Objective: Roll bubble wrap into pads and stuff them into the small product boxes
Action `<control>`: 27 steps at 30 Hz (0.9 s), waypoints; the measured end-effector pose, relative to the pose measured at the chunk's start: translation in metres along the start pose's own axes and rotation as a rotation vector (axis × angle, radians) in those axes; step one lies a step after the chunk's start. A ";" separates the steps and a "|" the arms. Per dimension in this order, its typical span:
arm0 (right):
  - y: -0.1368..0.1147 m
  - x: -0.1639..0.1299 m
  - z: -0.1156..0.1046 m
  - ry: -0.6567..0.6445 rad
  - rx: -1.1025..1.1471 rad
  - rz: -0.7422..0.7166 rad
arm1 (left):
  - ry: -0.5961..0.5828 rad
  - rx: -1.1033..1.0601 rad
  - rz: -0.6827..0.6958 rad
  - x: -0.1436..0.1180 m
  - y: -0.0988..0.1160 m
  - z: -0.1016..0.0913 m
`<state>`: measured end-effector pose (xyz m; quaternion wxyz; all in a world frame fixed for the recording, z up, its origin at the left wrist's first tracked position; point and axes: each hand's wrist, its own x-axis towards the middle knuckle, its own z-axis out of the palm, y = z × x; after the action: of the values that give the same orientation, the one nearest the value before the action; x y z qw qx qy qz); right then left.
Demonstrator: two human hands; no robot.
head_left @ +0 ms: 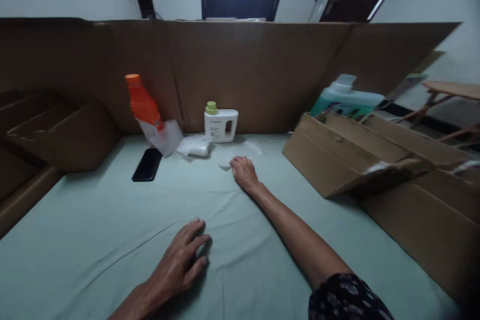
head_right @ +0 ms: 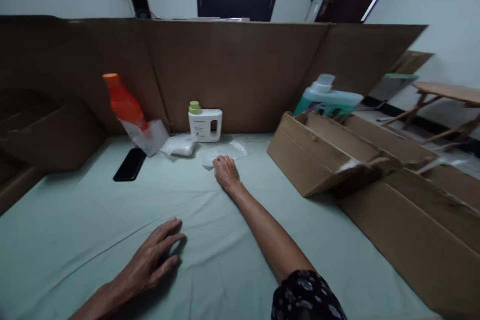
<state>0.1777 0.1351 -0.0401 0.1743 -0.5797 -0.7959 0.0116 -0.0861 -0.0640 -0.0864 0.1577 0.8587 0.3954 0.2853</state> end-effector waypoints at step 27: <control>-0.118 0.073 0.083 0.101 0.096 -0.368 | 0.602 0.312 -0.748 0.071 -0.203 -0.338</control>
<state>0.0256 0.1793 -0.0728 0.2407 -0.4150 -0.8773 -0.0116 -0.3764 0.1349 0.1052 -0.0024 0.5511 0.7420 0.3818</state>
